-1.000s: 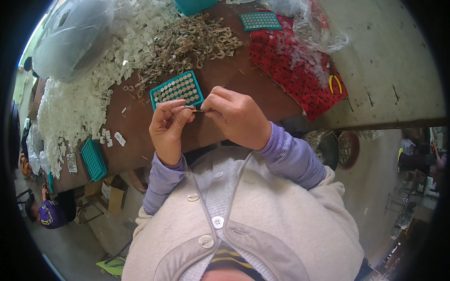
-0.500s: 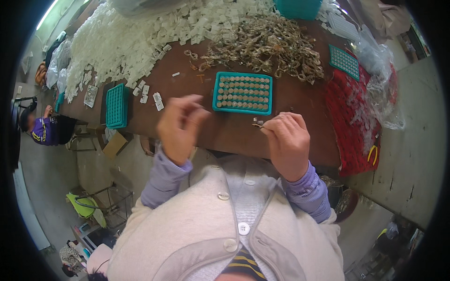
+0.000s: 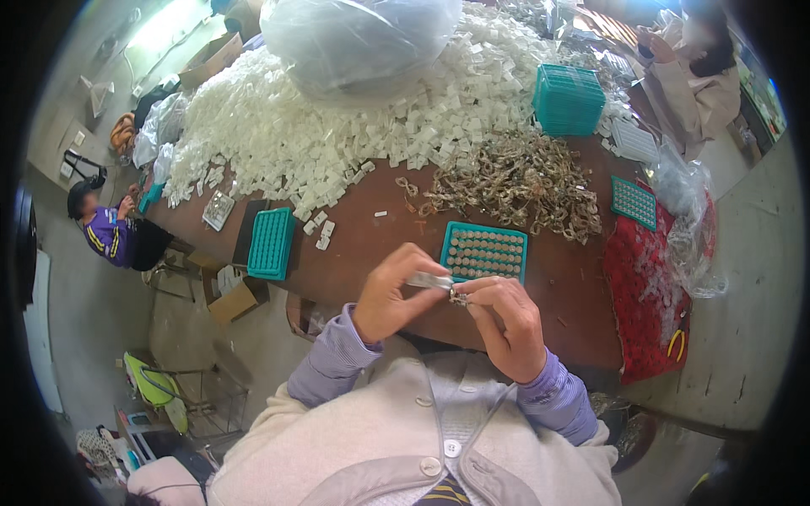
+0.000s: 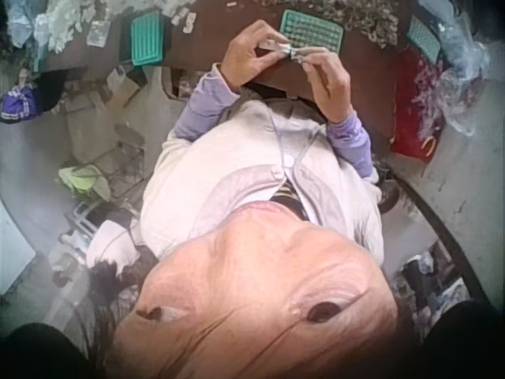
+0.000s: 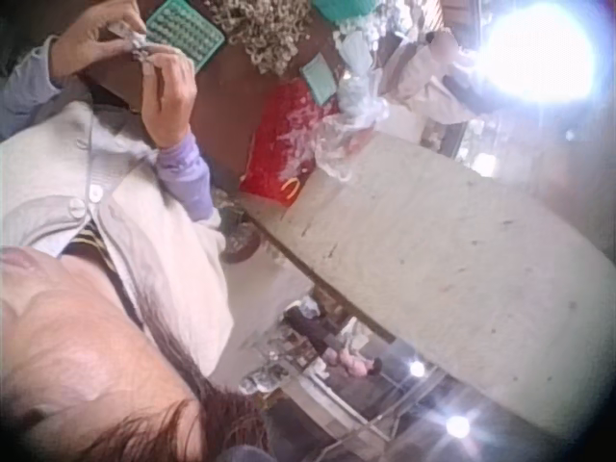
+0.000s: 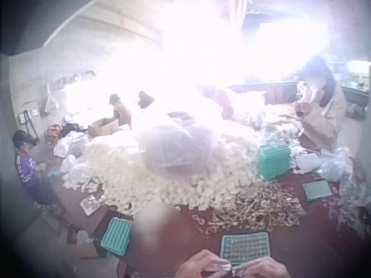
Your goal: The person repeatedly picks small white plastic housings and metal pins from a table, inserts the pins into the housings, and places the assembled units into teal trays. The person also moves a plastic bag of parts and repositions trays on the table.
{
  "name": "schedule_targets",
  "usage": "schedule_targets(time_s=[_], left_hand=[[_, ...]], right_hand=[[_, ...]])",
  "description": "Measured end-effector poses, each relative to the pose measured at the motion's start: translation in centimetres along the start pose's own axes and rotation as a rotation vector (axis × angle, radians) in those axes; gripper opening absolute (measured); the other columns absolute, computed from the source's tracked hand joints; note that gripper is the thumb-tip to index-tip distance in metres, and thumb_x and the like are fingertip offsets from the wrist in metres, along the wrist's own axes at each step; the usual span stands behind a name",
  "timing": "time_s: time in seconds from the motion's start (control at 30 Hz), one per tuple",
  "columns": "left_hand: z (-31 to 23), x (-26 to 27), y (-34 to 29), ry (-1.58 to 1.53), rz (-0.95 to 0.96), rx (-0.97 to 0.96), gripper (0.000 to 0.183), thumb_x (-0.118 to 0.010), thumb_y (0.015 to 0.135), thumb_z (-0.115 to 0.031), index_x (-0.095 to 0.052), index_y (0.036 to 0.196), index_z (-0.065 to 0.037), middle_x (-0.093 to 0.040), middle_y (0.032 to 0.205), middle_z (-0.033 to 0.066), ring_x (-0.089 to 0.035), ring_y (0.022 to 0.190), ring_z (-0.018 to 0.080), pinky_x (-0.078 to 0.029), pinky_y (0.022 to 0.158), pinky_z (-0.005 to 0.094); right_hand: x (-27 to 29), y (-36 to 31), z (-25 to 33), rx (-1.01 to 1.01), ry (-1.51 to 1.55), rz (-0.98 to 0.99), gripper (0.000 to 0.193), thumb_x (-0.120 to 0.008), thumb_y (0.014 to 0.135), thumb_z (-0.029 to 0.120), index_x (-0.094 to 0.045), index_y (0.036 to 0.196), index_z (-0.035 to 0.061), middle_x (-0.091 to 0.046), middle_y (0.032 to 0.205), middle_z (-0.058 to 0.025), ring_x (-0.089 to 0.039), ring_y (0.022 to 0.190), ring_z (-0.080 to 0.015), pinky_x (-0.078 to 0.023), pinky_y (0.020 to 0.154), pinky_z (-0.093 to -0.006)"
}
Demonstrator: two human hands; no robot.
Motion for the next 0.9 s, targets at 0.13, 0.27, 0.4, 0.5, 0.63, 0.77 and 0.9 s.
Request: schedule_targets(time_s=[0.13, 0.27, 0.4, 0.5, 0.63, 0.77, 0.9], left_hand=[[-0.5, -2.8, -0.1, -0.408, 0.05, 0.122, 0.027, -0.078, 0.09, 0.001, -0.067, 0.114, -0.003, -0.065, 0.11, 0.006, -0.065, 0.103, 0.0156, -0.053, 0.09, 0.0308], [0.6, -5.9, -0.4, -0.752, 0.116, 0.264, 0.026, -0.071, 0.097, 0.004, -0.063, 0.121, -0.001, -0.068, 0.118, 0.0074, -0.067, 0.104, 0.0125, -0.056, 0.09, 0.0296], [1.5, -6.2, -0.5, -0.818, 0.094, 0.262, 0.025, -0.071, 0.099, -0.003, -0.064, 0.122, 0.001, -0.07, 0.116, 0.0102, -0.069, 0.097, 0.0142, -0.058, 0.083, 0.0302], [2.1, -5.6, -0.6, -0.787, 0.088, 0.303, 0.022, -0.072, 0.099, -0.001, -0.064, 0.119, 0.0, -0.067, 0.113, 0.0057, -0.065, 0.095, 0.0097, -0.054, 0.082, 0.0262], [1.8, -5.4, -0.3, -0.704, 0.207, 0.227, 0.02, -0.073, 0.097, 0.005, -0.064, 0.115, 0.0, -0.062, 0.109, 0.0012, -0.06, 0.096, 0.0061, -0.05, 0.083, 0.0233], [1.6, -5.1, 0.0, -0.589, 0.239, 0.193, 0.022, -0.073, 0.096, 0.007, -0.064, 0.115, 0.0, -0.061, 0.104, 0.0002, -0.059, 0.095, 0.0061, -0.049, 0.084, 0.0231], [1.5, -4.7, 0.0, -0.652, 0.182, 0.214, 0.025, -0.077, 0.092, 0.006, -0.067, 0.114, 0.0, -0.064, 0.1, 0.0007, -0.059, 0.09, 0.007, -0.049, 0.081, 0.0233]], right_hand=[[0.0, -1.4, -0.9, -0.149, 0.217, -0.078, 0.011, -0.061, 0.097, -0.011, -0.06, 0.103, -0.0015, -0.068, 0.097, -0.0125, -0.064, 0.084, -0.0164, -0.051, 0.074, -0.0267], [0.4, -3.4, -2.2, -0.294, 0.293, -0.12, 0.009, -0.059, 0.103, -0.006, -0.061, 0.108, 0.0014, -0.056, 0.096, -0.0007, -0.05, 0.081, -0.0049, -0.042, 0.068, -0.0223], [0.4, -3.6, -3.5, -0.315, 0.583, -0.159, 0.005, -0.061, 0.105, -0.001, -0.06, 0.11, 0.001, -0.057, 0.101, 0.0002, -0.053, 0.088, -0.0043, -0.044, 0.072, -0.0219], [0.4, -3.3, -3.7, -0.292, 0.544, -0.198, 0.003, -0.063, 0.103, -0.001, -0.062, 0.104, 0.0009, -0.061, 0.097, -0.0025, -0.056, 0.085, -0.0079, -0.046, 0.072, -0.0249], [0.4, -2.8, -3.5, -0.311, 0.234, -0.1, 0.004, -0.067, 0.097, -0.002, -0.063, 0.097, 0.0008, -0.062, 0.09, -0.0082, -0.059, 0.079, -0.016, -0.048, 0.07, -0.0307], [0.0, -2.3, -3.1, -0.31, 0.168, -0.029, 0.005, -0.066, 0.096, -0.001, -0.063, 0.094, 0.0016, -0.064, 0.077, -0.0081, -0.064, 0.071, -0.0192, -0.05, 0.064, -0.0336], [-0.6, -2.0, -3.2, -0.383, 0.311, 0.096, 0.006, -0.063, 0.097, -0.002, -0.059, 0.095, 0.0023, -0.067, 0.074, -0.0081, -0.071, 0.066, -0.0185, -0.053, 0.06, -0.0321]])
Point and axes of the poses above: each hand's wrist, its own y-axis towards the middle knuckle, its own x-axis out of the back of the hand, z = x × y, the point moved 6 cm from there along y, towards the middle knuckle
